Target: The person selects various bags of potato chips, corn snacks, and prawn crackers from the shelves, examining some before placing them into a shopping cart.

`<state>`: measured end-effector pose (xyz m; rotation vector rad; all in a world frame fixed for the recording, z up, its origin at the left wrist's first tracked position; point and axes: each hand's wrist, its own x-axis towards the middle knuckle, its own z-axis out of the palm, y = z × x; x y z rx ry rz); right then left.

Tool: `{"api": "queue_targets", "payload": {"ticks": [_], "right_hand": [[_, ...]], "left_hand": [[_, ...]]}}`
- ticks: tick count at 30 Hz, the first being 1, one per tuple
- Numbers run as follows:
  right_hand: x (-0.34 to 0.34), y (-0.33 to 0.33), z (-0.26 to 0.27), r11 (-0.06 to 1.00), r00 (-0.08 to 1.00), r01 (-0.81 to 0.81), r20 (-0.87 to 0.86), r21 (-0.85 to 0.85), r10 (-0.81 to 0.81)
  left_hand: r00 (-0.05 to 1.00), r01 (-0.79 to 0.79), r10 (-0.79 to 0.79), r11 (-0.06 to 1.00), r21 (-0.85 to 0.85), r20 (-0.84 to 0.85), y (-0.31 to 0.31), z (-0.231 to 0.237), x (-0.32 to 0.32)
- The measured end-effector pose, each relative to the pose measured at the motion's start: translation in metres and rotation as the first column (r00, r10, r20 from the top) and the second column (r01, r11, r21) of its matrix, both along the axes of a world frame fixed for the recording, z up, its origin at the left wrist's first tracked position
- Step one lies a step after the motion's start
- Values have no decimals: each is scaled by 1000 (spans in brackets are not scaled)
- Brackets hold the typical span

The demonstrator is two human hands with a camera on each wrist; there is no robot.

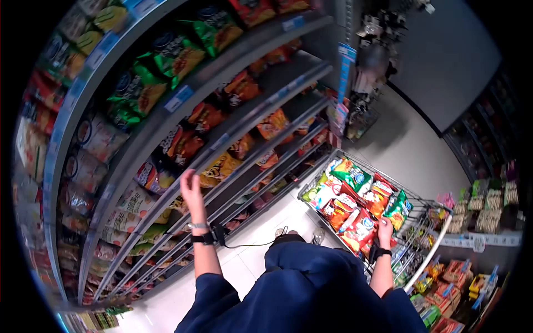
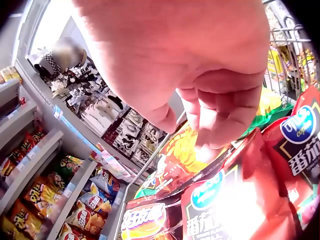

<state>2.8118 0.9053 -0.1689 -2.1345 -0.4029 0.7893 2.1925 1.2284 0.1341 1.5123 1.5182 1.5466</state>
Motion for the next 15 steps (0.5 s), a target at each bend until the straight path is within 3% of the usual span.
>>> {"api": "queue_targets", "payload": {"ticks": [2,3,4,5,7,10,11,13,14,15], "right_hand": [[-13,9,28,996,999,-10,-50,93,14],[-16,13,39,995,998,-23,-62,100,29],[-18,18,42,993,996,-44,-76,109,53],[-19,23,42,989,996,-55,-64,137,64],[-21,32,42,976,993,-63,-83,208,82],[-31,54,58,967,993,-105,-32,230,116],[-34,61,63,956,991,-121,-25,267,133],[-38,71,71,938,979,-203,76,282,189],[-44,76,83,936,954,-267,201,228,223],[-56,83,109,933,912,-322,318,162,260]], "left_hand": [[971,-234,238,961,146,-12,21,34,-33],[958,-282,278,957,74,65,30,52,-47],[952,-307,307,951,26,14,45,55,-66],[950,-313,313,949,30,22,55,63,-65],[982,-156,165,984,86,-96,78,84,-61],[962,-149,154,988,38,-225,131,55,-89],[971,-212,213,977,21,-112,132,48,-78],[948,-301,257,915,-267,-188,107,89,-42],[973,-176,178,984,29,-148,100,78,-29],[988,-41,87,945,325,-130,89,65,-20]]}}
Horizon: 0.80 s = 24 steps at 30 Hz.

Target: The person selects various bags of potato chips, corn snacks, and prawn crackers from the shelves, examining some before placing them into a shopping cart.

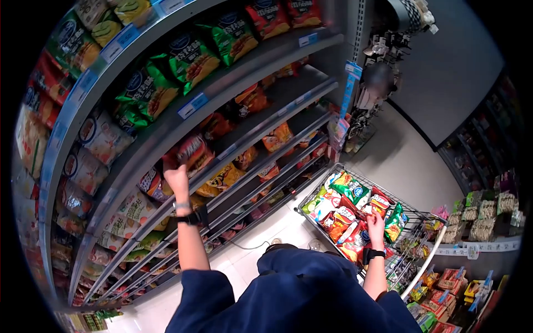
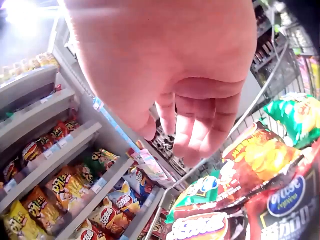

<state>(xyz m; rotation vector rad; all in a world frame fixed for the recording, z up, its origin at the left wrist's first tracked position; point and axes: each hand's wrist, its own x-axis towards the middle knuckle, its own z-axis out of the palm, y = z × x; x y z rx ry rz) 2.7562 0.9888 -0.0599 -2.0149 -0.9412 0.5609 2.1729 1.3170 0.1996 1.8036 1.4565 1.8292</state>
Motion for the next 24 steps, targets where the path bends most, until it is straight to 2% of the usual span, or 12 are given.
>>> {"api": "queue_targets", "payload": {"ticks": [1,2,6,8,10,11,12,14,15,18,20,24], "right_hand": [[-11,7,29,1000,999,-12,-38,-26,11],[-20,14,52,999,999,-26,-46,-23,25],[-41,32,94,992,977,-95,-186,82,109],[-62,43,131,966,915,-192,-325,171,239],[-86,56,168,872,874,-395,-176,287,454],[-99,59,180,848,829,-437,-231,299,509],[-108,64,187,814,773,-483,-281,322,570],[-120,67,178,797,611,-508,-517,326,600],[-124,67,174,811,438,-411,-690,416,576],[-116,61,157,912,599,-277,-688,303,410],[-104,48,161,862,553,-125,-686,492,472],[-84,20,173,865,561,5,-718,501,412]], "left_hand": [[981,-140,120,982,-128,-149,-20,-4,5],[999,-40,35,990,-137,-40,-39,0,26],[910,86,-124,990,-113,-396,-99,15,79],[935,264,-298,947,-183,-193,-114,18,118],[901,434,-412,847,-306,137,-136,25,168],[856,460,-501,851,-256,-127,-129,-4,160],[829,471,-547,793,-385,-113,-133,-4,179],[759,633,-621,636,-442,193,-146,7,228],[725,674,-641,588,-447,251,-146,0,244],[623,770,-672,438,-464,399,-152,-3,285],[455,852,-723,184,-490,521,-163,-1,302],[373,813,-798,36,-581,474,-167,-34,326]]}}
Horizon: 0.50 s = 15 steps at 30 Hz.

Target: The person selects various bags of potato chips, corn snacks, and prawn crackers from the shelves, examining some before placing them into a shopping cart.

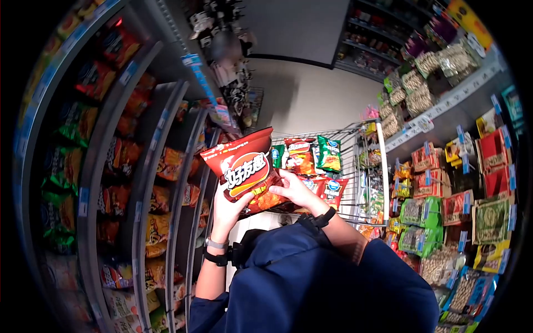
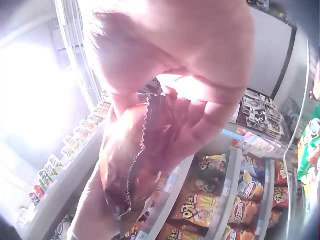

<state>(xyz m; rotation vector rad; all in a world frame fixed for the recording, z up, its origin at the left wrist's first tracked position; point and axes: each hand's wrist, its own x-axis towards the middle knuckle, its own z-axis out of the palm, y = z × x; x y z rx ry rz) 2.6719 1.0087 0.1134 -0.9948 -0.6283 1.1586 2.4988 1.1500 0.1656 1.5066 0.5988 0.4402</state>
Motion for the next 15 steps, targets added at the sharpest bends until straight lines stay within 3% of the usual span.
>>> {"api": "queue_targets", "payload": {"ticks": [2,3,4,6,7,8,9,10,11,15], "right_hand": [[3,-13,-3,997,998,58,-17,-48,-59],[7,-18,-9,992,996,75,65,-100,-69],[14,-26,-14,991,995,88,66,-101,-81],[28,-42,-18,964,976,200,-50,-177,-212],[37,-51,-11,941,952,300,-16,-159,-306],[56,-64,-24,922,944,312,-35,-228,-328],[81,-77,-90,810,871,478,63,-339,-487],[73,-85,18,757,843,494,25,-428,-537],[104,-102,-42,844,866,476,-38,-246,-499],[158,-140,-86,802,835,547,85,-241,-544]], "left_hand": [[1000,9,-8,998,61,-12,-3,-7,12],[1000,-4,7,992,124,-21,-5,-7,19],[1000,6,-6,999,-52,7,-10,3,26],[1000,5,-5,990,-141,3,4,-9,24],[999,-8,15,991,-133,52,10,-4,23],[997,-55,61,992,-111,47,13,4,20],[995,-81,87,990,-113,42,16,10,16],[993,-109,114,988,-113,39,18,13,11],[993,-111,115,988,-112,32,18,13,5],[993,-106,99,986,-130,-62,13,-8,-21]]}}
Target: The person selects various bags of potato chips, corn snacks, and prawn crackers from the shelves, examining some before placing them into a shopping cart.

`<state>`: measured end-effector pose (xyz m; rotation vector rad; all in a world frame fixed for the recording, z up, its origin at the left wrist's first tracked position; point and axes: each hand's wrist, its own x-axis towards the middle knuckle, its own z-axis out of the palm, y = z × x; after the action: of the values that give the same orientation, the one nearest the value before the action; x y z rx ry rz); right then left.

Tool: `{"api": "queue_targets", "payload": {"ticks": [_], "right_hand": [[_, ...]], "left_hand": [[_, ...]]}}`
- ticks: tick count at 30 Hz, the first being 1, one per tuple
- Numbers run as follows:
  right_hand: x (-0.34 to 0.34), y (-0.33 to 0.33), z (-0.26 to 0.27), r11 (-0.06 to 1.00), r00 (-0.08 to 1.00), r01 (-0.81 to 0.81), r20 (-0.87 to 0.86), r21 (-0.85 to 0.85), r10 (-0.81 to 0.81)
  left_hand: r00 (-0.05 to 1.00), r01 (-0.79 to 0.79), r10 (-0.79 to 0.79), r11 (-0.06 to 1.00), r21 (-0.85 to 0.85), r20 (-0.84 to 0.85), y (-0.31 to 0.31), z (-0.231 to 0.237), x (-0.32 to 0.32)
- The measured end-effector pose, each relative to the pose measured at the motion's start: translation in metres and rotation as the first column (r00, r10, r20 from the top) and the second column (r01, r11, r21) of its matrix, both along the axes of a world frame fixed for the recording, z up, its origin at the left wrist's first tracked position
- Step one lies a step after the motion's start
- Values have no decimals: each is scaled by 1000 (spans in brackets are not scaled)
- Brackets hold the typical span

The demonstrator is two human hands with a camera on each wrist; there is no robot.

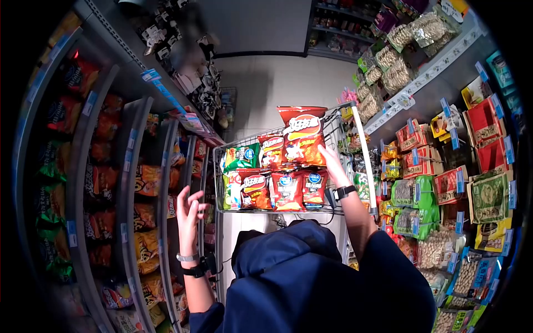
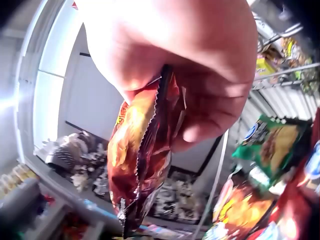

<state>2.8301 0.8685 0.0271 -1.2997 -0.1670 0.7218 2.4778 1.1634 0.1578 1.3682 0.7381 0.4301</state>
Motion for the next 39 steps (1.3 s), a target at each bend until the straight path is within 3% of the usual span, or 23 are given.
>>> {"api": "queue_targets", "payload": {"ticks": [1,2,3,5,7,9,10,11,13,15,17,19,21,23,24,25,26,27,28,30,35,37,39], "right_hand": [[10,-9,-11,998,1000,13,29,-64,-11],[31,-25,-58,960,989,0,139,-280,41],[34,-24,-59,763,893,160,422,-627,158],[29,-42,-55,344,802,335,457,-877,384],[31,-50,-64,467,845,298,458,-832,277],[24,-56,-61,664,777,397,617,-634,126],[15,-56,-46,626,572,562,801,-541,178],[6,-57,-18,578,557,589,802,-565,216],[4,-74,-17,554,495,677,857,-486,147],[2,-92,-33,498,535,700,838,-512,108],[-1,-114,-69,367,704,629,702,-685,104],[2,-150,-131,214,914,344,378,-914,144],[-24,-143,-114,357,874,453,486,-817,5],[-14,-161,-166,351,726,638,687,-685,20],[-13,-161,-163,318,809,554,588,-769,15],[-25,-143,-120,347,905,420,412,-839,-100],[-26,-152,-138,366,803,549,596,-751,18],[-32,-143,-125,236,835,529,550,-815,29],[-36,-140,-125,191,808,560,582,-806,89],[-39,-148,-135,193,791,563,592,-803,155],[-77,-155,-132,301,787,561,610,-771,97],[-93,-158,-135,215,795,563,594,-798,124],[-113,-161,-137,257,783,578,615,-775,95]], "left_hand": [[1000,7,-8,1000,-18,-26,-3,-6,-6],[998,28,-29,999,-16,-51,-4,-16,-11],[993,18,-23,999,-47,-119,-11,-12,-10],[985,42,-49,998,-47,-163,-17,-16,-12],[981,72,-74,997,-15,-180,-18,-16,-11],[984,26,-33,999,-37,-177,-20,-9,-8],[983,25,-32,999,-39,-179,-19,-9,-7],[983,13,-20,999,-38,-183,-18,-10,-7],[982,-8,1,999,-39,-190,-16,-11,-7],[980,7,-7,1000,1,-198,-14,-12,-12],[982,-2,0,1000,-7,-189,-14,-18,-18],[985,5,-11,999,-40,-174,-14,-21,-28],[985,24,-30,999,-39,-168,-11,-24,-40],[991,48,-47,999,8,-129,-4,-31,-54],[994,47,-45,999,19,-104,-1,-31,-60],[995,31,-31,1000,-1,-98,0,-25,-64],[994,23,-23,1000,-6,-106,3,-20,-69],[993,17,-18,1000,-14,-112,6,-16,-76],[994,8,-8,1000,-2,-109,6,-12,-81],[994,-4,5,1000,12,-112,7,-2,-91],[993,-92,91,996,-2,-78,3,5,-138],[989,-130,131,991,15,-73,0,3,-166],[983,-150,164,975,161,-81,0,-2,-195]]}}
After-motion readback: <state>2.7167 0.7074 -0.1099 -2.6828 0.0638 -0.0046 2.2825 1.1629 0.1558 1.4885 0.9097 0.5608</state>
